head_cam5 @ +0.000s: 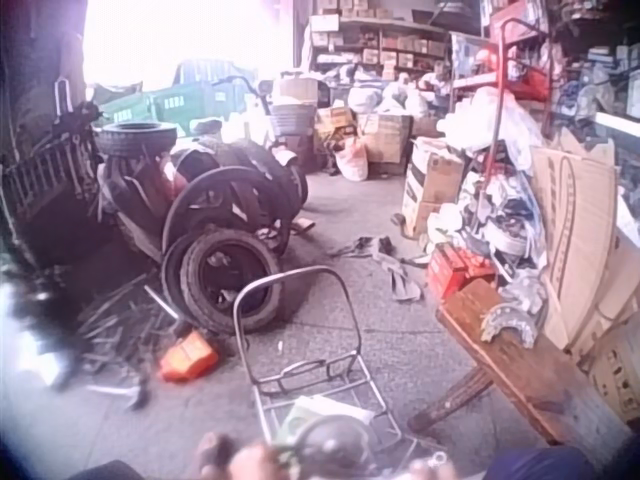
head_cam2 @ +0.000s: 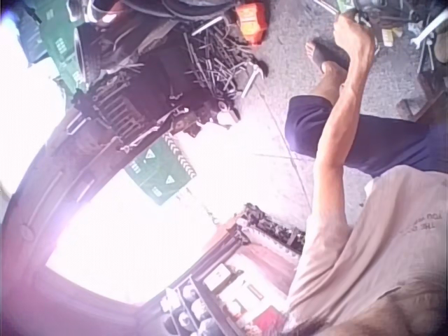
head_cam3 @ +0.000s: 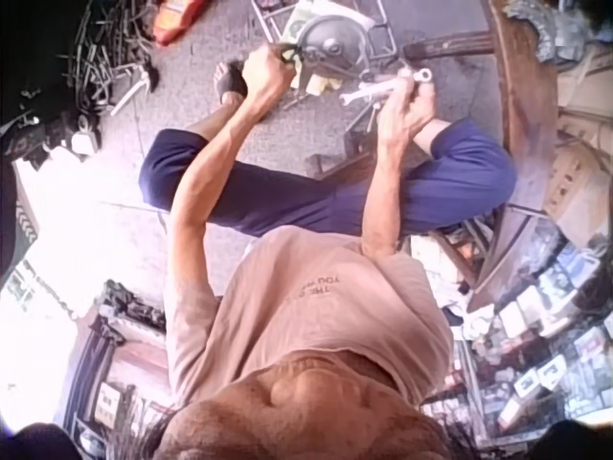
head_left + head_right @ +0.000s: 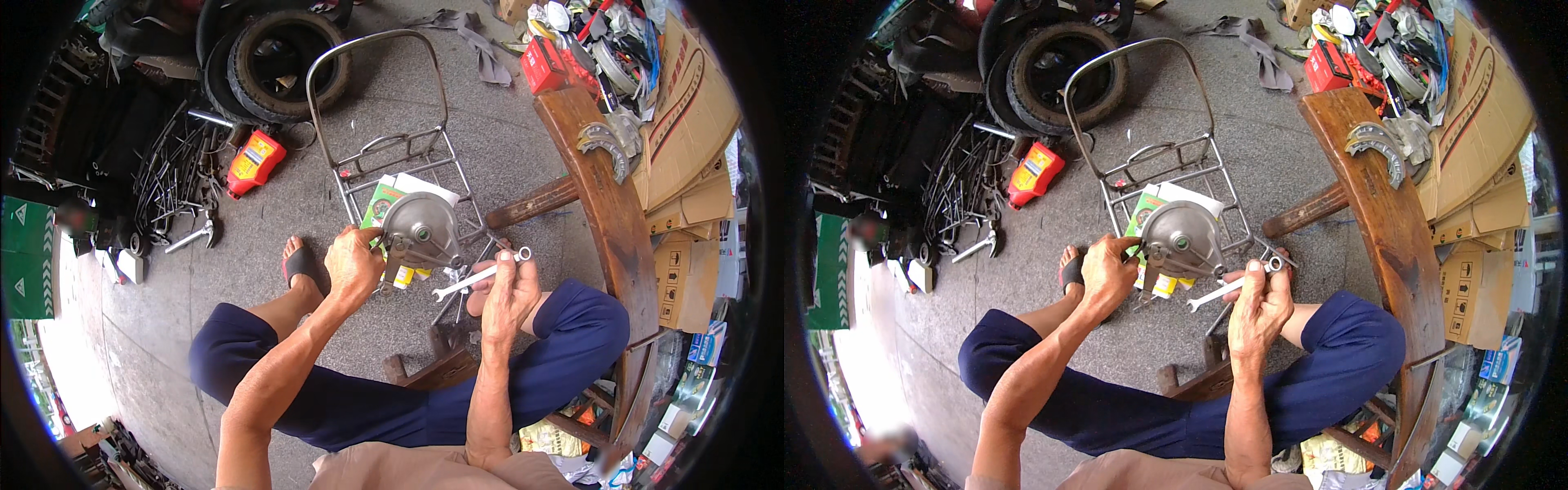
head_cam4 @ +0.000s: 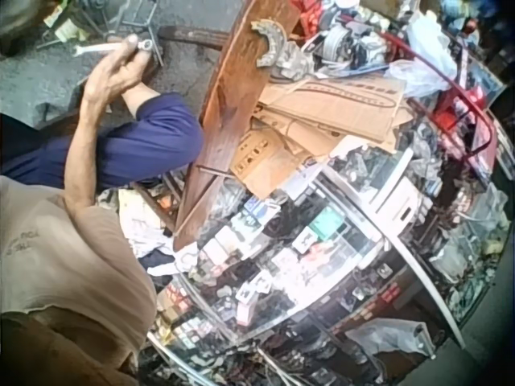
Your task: The person sits on the floor in a workshop and uses a wrench to tighten a bolt on a silver mechanical component. They rotate the part to access different angles and continue tightening the bolt until the end of the clip.
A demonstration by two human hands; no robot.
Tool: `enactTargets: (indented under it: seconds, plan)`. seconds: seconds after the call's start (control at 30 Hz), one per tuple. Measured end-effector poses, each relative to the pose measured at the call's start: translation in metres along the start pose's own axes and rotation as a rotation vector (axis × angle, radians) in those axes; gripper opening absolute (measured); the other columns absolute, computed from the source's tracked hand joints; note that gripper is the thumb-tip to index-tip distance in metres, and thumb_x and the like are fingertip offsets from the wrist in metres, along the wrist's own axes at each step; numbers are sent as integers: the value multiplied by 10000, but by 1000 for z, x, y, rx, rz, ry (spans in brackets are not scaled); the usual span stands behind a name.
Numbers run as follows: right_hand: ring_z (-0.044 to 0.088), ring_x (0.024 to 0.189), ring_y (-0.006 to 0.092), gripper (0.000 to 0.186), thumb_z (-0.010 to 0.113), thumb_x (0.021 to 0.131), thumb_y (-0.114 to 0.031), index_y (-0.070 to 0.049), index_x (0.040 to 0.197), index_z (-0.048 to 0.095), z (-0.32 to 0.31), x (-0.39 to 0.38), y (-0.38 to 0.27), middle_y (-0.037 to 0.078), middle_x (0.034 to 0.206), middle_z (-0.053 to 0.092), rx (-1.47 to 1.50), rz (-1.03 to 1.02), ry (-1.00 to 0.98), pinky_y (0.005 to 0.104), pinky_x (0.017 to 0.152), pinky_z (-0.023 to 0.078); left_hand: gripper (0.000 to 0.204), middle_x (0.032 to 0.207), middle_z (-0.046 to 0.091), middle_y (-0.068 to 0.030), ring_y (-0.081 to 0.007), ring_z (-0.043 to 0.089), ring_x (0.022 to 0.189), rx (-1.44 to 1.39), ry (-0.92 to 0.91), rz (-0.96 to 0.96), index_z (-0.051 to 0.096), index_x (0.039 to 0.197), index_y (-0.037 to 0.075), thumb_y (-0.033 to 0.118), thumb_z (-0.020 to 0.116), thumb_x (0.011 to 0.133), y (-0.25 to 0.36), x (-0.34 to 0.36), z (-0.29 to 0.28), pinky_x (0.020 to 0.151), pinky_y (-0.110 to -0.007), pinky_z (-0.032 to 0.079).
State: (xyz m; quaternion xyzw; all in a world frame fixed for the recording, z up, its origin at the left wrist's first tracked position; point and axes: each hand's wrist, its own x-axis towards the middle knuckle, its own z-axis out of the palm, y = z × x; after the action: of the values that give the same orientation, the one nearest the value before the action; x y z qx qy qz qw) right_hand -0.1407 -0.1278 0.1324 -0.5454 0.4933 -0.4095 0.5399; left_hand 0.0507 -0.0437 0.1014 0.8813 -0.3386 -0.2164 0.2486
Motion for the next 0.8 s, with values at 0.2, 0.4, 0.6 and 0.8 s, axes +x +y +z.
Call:
enactTargets:
  seconds: [0.2,0.4,0.6,0.8]
  plan:
    - [607,590,116,244,509,1014,-208,29,1017,567,13,-6,2,130,842,682,58,-41,103,220,531,509,389,975,652,-174,-393,655,885,-26,-40,18,732,1050,118,33,610,690,-4,-3,4,795,-471,523]
    - [657,684,149,228,499,1016,-166,49,992,571,24,-9,12,148,907,687,76,-138,131,248,606,556,376,967,650,-169,-392,653,899,-24,-54,26,725,1042,99,48,622,683,3,-4,2,798,-477,524]
    - [694,768,235,259,486,1011,-158,75,1088,570,33,-19,21,203,959,682,40,-149,85,327,709,581,313,935,672,-170,-369,668,861,1,-36,61,725,1027,58,62,613,735,5,-4,0,768,-430,531]
    - [709,825,303,215,468,989,-55,114,1090,556,41,-26,23,222,979,674,50,-206,7,369,749,598,300,918,667,-185,-371,666,856,-3,-38,65,724,1009,48,59,604,735,4,-3,-1,758,-437,526]
